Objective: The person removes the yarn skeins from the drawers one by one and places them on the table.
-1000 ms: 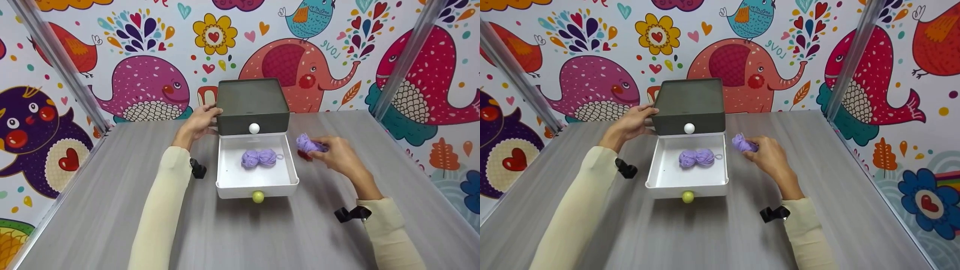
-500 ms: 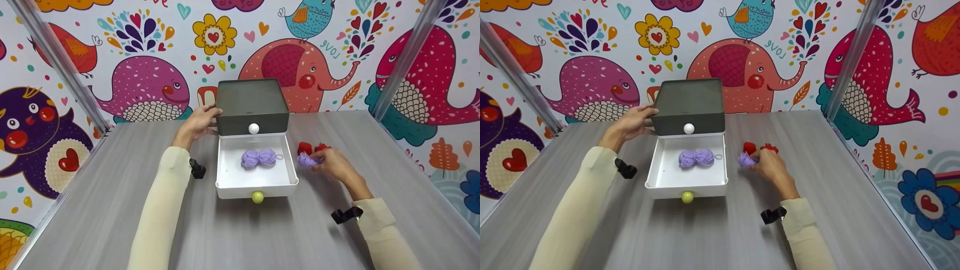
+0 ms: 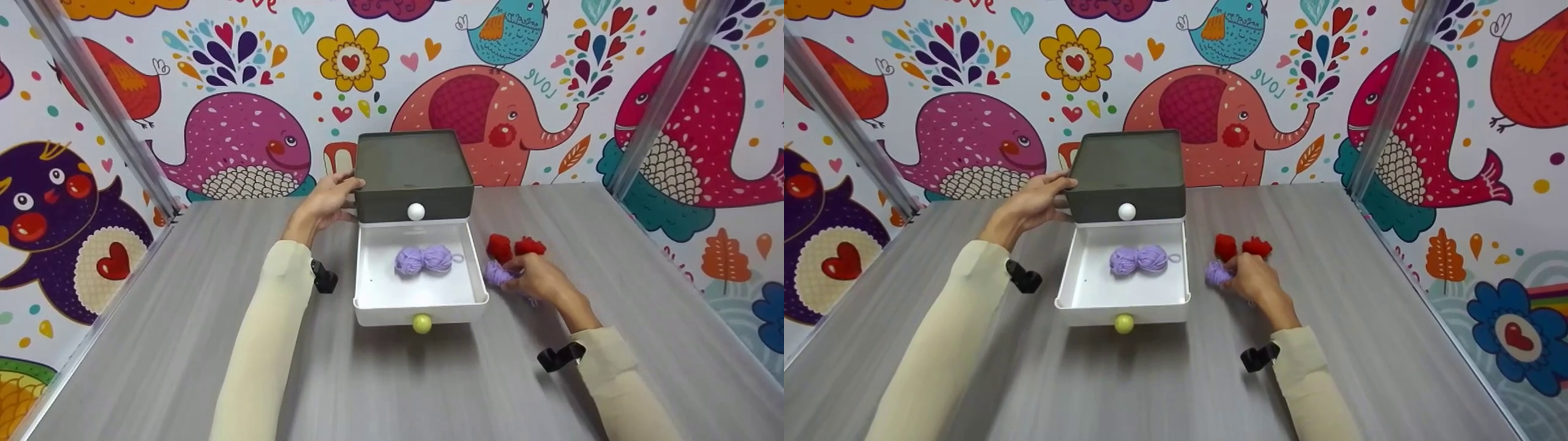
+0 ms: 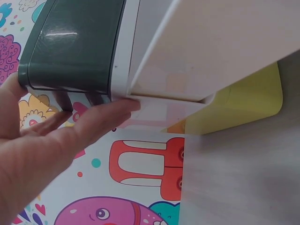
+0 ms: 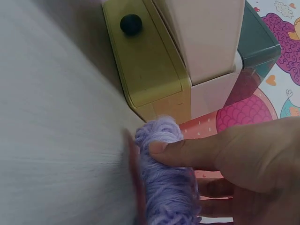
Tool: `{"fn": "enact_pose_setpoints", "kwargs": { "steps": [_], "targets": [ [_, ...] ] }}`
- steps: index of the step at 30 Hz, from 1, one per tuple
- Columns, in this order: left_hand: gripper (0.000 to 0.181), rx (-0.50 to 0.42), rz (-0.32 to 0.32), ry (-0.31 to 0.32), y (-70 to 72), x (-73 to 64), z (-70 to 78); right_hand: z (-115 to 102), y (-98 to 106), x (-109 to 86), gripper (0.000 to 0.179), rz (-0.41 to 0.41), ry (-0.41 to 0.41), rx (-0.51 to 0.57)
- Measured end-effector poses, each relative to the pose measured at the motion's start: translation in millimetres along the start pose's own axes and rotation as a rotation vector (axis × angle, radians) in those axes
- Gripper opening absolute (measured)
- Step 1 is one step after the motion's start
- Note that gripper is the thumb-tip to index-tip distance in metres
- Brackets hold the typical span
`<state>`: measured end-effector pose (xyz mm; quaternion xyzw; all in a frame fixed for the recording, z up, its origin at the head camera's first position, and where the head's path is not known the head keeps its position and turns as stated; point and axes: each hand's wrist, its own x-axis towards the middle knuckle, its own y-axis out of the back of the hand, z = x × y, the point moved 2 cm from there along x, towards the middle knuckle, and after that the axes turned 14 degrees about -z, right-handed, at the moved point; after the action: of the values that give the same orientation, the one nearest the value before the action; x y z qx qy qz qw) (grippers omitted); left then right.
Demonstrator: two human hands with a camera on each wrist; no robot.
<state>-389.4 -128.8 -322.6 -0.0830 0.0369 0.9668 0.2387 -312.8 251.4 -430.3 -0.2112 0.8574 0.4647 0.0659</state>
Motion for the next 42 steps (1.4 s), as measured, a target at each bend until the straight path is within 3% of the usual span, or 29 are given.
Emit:
{"fn": "enact_pose_setpoints", "kwargs": {
  "steps": [10,21,33,42],
  "targets": [
    [0.065,0.013,0.000,0.005,0.3,0.4,-0.3,-0.8,-3.1,2.3,0.040,0.013,0.021,-0.044],
    [0.066,0.016,0.015,0.011,0.5,1.2,-0.7,-2.3,-3.5,1.3,0.041,-0.019,-0.109,0.023],
    [0.065,0.015,0.010,0.007,0.2,1.8,0.4,-4.8,2.1,-2.3,0.057,-0.042,-0.144,0.056],
    [0.066,0.006,0.006,0.001,0.3,0.1,-0.2,-32.2,18.1,-25.1,0.061,0.049,-0.106,0.054]
  ]
}}
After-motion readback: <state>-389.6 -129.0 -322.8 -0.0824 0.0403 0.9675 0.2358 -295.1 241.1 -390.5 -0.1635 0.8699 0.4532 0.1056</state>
